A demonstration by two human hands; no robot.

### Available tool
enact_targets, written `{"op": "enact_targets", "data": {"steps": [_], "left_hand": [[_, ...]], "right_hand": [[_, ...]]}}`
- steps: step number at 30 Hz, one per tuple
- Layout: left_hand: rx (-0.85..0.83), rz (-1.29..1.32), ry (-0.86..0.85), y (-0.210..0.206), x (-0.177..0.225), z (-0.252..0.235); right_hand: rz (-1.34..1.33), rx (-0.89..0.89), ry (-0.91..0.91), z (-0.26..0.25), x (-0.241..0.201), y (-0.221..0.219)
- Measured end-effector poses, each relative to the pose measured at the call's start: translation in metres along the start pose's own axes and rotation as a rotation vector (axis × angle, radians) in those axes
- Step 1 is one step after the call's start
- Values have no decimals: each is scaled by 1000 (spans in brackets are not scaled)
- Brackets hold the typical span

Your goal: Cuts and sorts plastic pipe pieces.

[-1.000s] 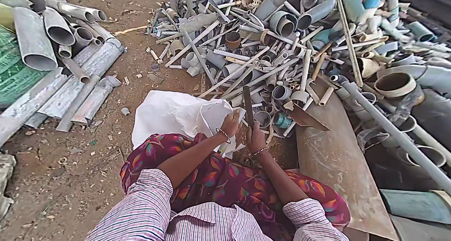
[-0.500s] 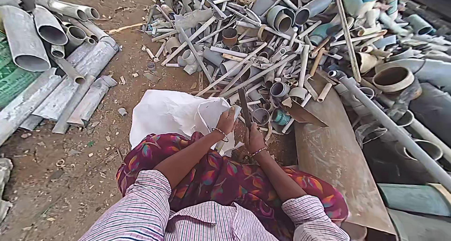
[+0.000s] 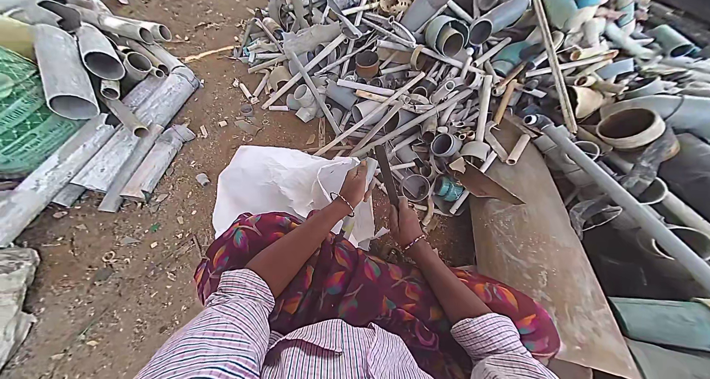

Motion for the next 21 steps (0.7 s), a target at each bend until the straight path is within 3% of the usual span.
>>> {"op": "enact_targets", "data": {"steps": [4,21], "left_hand": [[-42,13,19,-6,-4,6],[-103,-1,-10,-15,-12,7]], "right_hand": [[-73,170,37,-2,-4,15],[21,51,7,-7,-2,8]]}}
Point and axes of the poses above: each hand's wrist, its own z-axis away from the middle knuckle, its own y-axis out of the back of the hand, x = y × z, the point moved 6 cm from there along -z, towards the middle knuckle, and after that the axes turned 12 degrees about x, right-handed, at the moved point
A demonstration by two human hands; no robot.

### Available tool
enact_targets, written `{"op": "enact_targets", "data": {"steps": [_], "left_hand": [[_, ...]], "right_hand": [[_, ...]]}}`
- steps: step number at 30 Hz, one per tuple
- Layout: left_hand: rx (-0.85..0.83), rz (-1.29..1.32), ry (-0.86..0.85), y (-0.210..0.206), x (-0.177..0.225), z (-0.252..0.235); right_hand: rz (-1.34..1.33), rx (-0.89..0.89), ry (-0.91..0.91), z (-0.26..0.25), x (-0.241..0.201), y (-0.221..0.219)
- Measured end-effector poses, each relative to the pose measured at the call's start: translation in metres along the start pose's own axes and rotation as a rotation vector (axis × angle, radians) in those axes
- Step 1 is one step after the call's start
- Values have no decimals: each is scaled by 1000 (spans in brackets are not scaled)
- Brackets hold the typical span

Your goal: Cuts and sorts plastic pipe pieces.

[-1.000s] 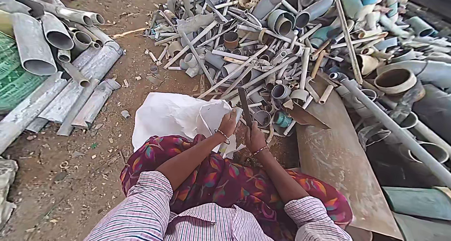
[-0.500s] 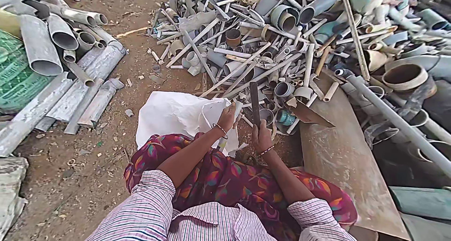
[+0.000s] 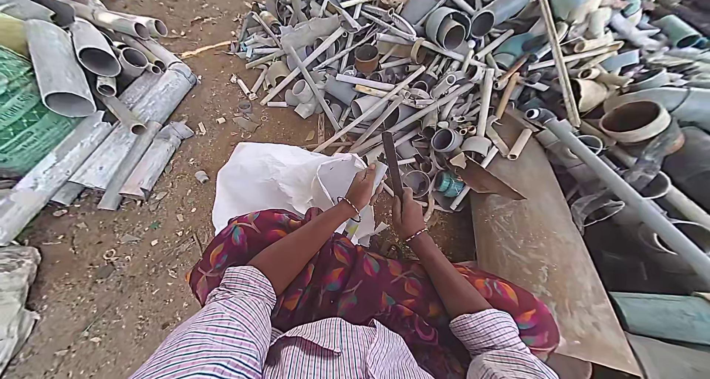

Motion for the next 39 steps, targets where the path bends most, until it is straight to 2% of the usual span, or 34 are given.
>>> {"op": "enact_targets", "data": {"steps": [12,18,21,26,31,35,39], "left_hand": [[-62,-17,52,-6,-4,6],[0,-52,31,4,0,1],[6,-45,29,2,-8,5],[-101,-155,40,-10,-30,13],[-52,-40,62,-4,-13,6],[-105,-106,60,-10,-25,10],[-123,-114,58,-13,-23,11]], "right_hand": [[52,25,-40,-1,-6,3],[90,-75,-127,11,-2,-11],[75,-42,-100,7,-5,-10],[94,-8,-142,-1,-8,-1],[114,1,-117,12,1,-13],[126,8,-124,-4,-7,-2],[144,33,-151,6,-3,-3]]}}
Point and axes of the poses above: each hand's wrist, its own z-axis away from the middle knuckle, its own y-axis out of the back of the hand, x = y × z, the point moved 6 cm from there along -z, towards the middle knuckle, and after that the axes turned 12 degrees about x, right-handed, at the moved point
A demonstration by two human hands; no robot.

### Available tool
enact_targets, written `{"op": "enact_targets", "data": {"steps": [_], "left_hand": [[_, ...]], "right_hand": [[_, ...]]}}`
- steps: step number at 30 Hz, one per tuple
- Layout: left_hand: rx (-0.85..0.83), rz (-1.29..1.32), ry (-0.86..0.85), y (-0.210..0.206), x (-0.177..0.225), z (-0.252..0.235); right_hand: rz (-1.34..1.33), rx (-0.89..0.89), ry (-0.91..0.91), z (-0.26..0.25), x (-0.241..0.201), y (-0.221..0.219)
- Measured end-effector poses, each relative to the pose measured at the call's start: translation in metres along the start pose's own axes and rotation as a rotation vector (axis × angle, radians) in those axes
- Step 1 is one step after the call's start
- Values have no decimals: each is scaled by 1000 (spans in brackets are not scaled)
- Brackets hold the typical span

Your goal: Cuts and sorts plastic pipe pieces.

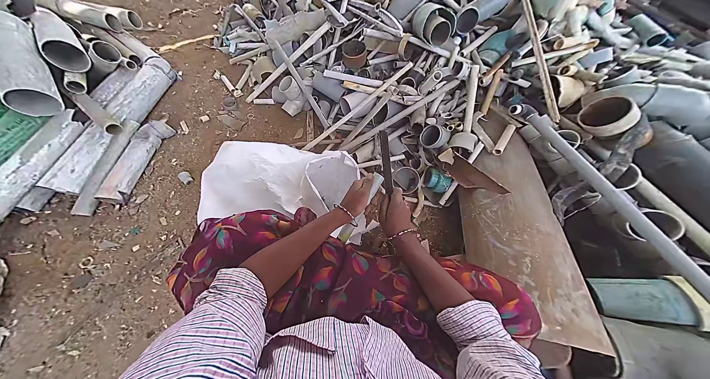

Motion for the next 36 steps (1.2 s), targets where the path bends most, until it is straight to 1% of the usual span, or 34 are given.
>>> {"op": "enact_targets", "data": {"steps": [3,5,7,10,14,16,18,20,21,23,25,29,32,36], "left_hand": [[45,23,-22,9,7,0],[68,-4,-21,8,7,0],[55,-68,0,2,-3,-2],[37,-116,23,-1,-10,-2],[82,-52,-36,13,5,-2],[79,-86,-54,11,1,-1],[53,-150,-58,5,-9,-3],[42,-178,-54,3,-11,2],[45,-148,-53,4,-8,2],[78,-38,-37,9,4,-1],[90,9,-35,11,6,-1],[38,-45,-16,0,-8,2],[26,-39,19,-3,-9,1],[131,41,9,13,6,-4]], "right_hand": [[16,-74,-7,7,0,-5],[7,-63,9,0,-4,-3],[-6,-31,9,-9,-9,3],[11,-55,-25,-6,-5,3],[22,-108,-16,6,-2,-5],[15,-95,-7,0,-5,-2],[-15,-43,-2,-8,-10,5],[-33,-8,-3,-2,-6,4],[-24,-19,-2,1,-3,2],[6,-103,-25,6,-1,-3],[12,-118,-8,4,-1,-5],[-11,-51,-3,-12,-10,6],[-19,5,13,-6,-2,5],[3,-116,2,6,1,-6]]}}
Point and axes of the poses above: each hand's wrist, its own z-axis away from the middle knuckle, its own y-axis out of the back of the hand, x = y × z, the point moved 6 cm from there along -z, towards the middle knuckle, and after that the axes turned 12 degrees about x, right-handed, at the moved point
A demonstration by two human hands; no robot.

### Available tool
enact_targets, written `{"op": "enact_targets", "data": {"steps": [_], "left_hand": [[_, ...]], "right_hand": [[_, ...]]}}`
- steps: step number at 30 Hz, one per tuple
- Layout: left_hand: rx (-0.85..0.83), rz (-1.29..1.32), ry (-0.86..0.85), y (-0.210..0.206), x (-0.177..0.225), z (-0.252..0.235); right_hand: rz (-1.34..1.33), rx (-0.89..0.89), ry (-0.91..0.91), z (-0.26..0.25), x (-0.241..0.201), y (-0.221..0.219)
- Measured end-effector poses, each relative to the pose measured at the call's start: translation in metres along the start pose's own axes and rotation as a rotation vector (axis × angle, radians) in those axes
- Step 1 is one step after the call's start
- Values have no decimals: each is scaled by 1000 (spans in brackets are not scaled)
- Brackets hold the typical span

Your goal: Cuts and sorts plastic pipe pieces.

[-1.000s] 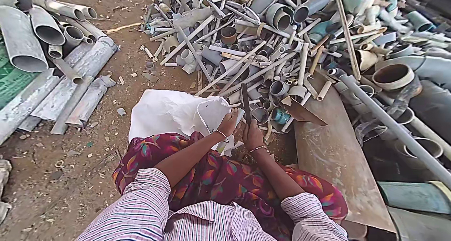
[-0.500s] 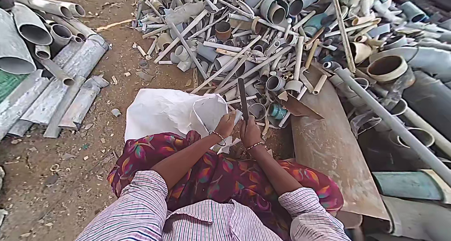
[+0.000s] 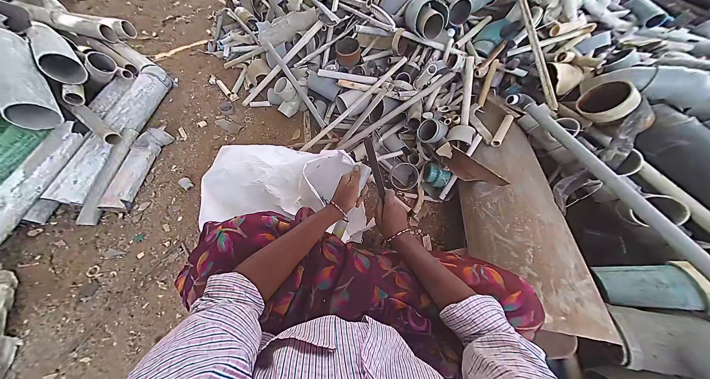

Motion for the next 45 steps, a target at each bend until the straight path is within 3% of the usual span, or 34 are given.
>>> {"op": "enact_targets", "data": {"steps": [5,9,12,14,15,18,20,25,29,32,35,37,40,45], "left_hand": [[-45,-145,-51,-9,-14,6],[37,-69,-24,6,3,-3],[23,-7,-24,9,18,-8],[-27,47,1,8,15,-9],[-68,79,22,6,9,-7],[-196,132,71,-4,6,2],[-266,132,110,-11,7,8],[-397,136,188,-26,-5,19],[-480,119,231,-37,-16,24],[-402,-25,150,-36,-11,22],[-132,-258,-78,-24,-1,13],[-19,-272,-207,-17,5,11],[-5,-194,-315,-16,19,22],[-20,-219,-315,-17,24,29]], "right_hand": [[-25,59,13,-14,-9,12],[-12,-74,-18,0,-2,1],[-291,242,58,-2,2,17],[-557,452,-38,-11,14,34],[-694,470,-133,-16,24,37],[-1087,349,-482,-20,40,27],[-1248,253,-621,-20,42,16],[-1400,149,-411,-21,32,19],[-1446,24,-345,-16,24,25],[-1467,5,-341,-15,26,26],[-1476,9,-319,-17,31,23],[-1470,17,-317,-18,33,23],[-1482,12,-306,-18,31,21],[-1495,18,-310,-21,34,15]]}}
Point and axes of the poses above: each hand's wrist, its own z-axis away from the middle knuckle, its own y-axis out of the back of the hand, x = y × z, the point moved 6 cm from there along -z, towards the middle knuckle, and after that the axes turned 12 degrees about x, right-handed, at the moved point
